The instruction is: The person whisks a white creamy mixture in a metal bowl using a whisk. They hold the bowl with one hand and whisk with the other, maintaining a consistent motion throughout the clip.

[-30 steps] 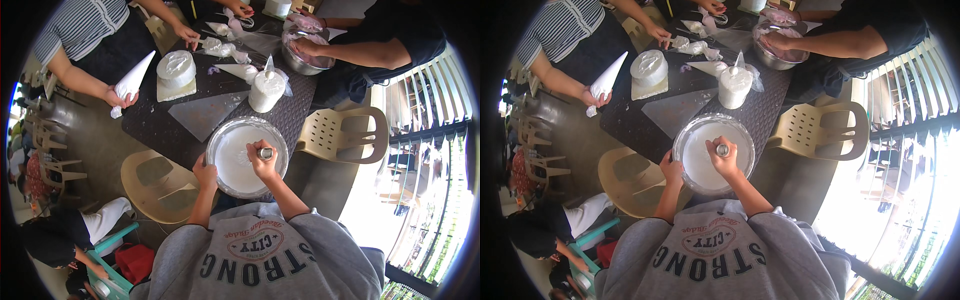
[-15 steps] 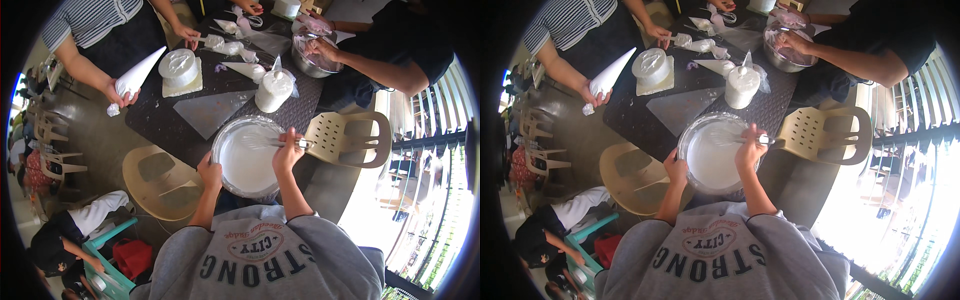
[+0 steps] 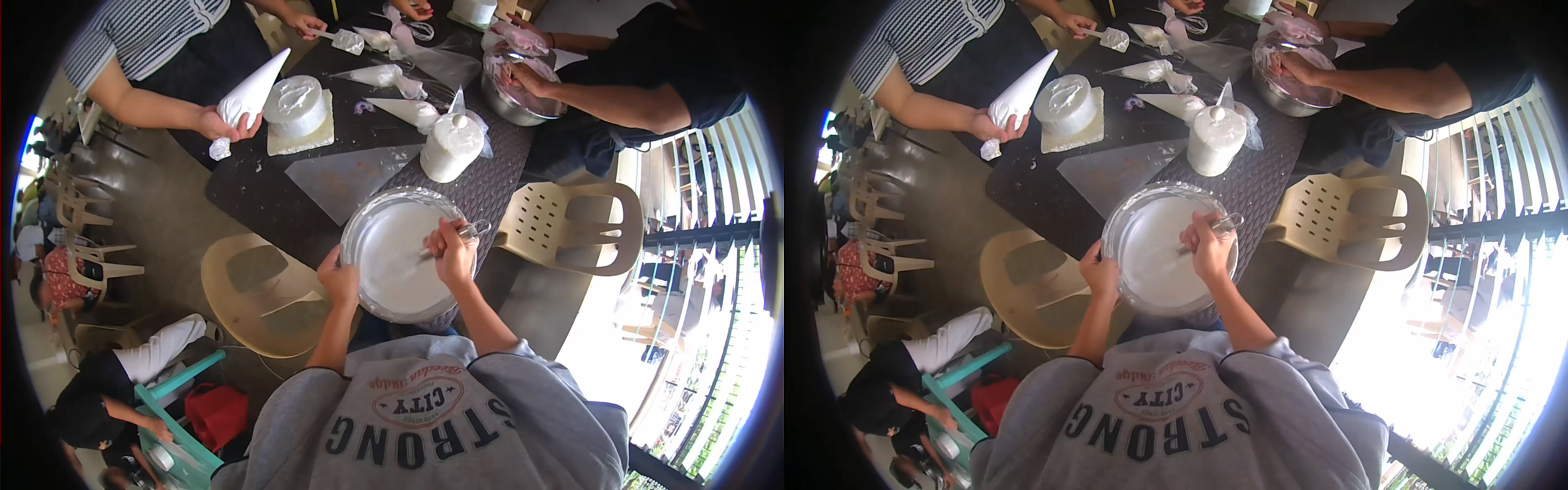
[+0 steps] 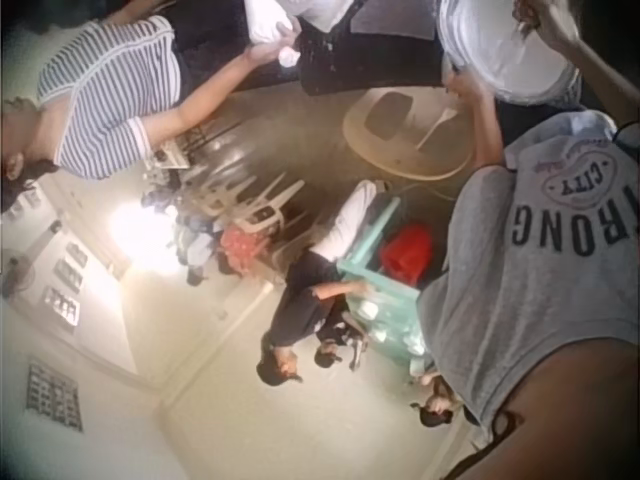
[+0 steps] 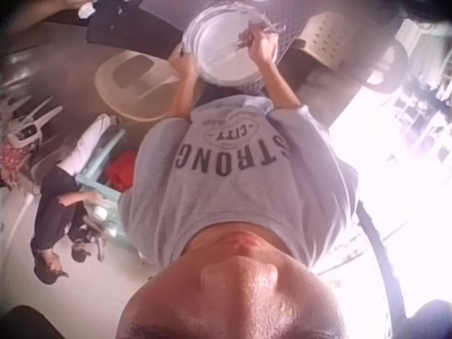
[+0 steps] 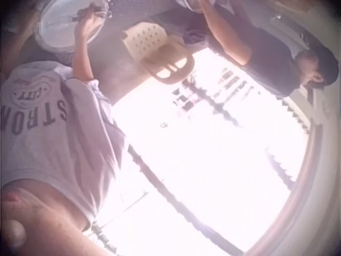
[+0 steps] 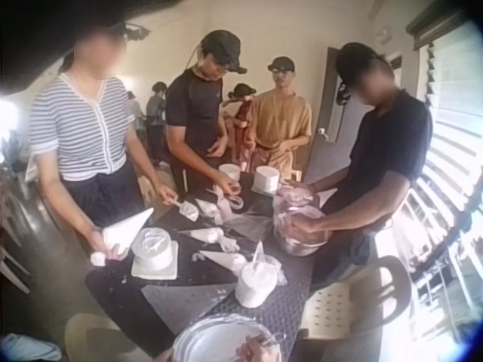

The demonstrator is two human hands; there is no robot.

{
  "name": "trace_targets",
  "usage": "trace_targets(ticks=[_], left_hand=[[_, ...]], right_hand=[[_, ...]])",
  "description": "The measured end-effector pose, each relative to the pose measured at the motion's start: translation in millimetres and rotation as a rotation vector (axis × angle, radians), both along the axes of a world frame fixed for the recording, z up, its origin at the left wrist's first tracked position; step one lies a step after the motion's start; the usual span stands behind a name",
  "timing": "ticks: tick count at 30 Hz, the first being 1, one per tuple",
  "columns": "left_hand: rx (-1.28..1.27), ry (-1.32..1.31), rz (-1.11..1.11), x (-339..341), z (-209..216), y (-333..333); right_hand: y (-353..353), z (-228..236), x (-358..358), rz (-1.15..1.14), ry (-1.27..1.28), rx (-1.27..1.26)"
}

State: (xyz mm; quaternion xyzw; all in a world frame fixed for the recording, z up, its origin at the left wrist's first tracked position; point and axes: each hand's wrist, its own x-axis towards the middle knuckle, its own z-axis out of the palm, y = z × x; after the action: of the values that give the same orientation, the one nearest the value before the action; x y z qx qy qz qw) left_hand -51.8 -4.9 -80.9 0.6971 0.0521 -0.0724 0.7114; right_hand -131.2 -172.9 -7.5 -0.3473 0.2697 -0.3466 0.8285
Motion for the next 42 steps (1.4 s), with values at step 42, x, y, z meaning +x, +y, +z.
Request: trace_targets(ticks=[42], left_hand=[[0.132, 0.037, 0.009, 8, -7, -7]], right_hand=[[26, 20, -13, 0.258, 0.219, -0.502]])
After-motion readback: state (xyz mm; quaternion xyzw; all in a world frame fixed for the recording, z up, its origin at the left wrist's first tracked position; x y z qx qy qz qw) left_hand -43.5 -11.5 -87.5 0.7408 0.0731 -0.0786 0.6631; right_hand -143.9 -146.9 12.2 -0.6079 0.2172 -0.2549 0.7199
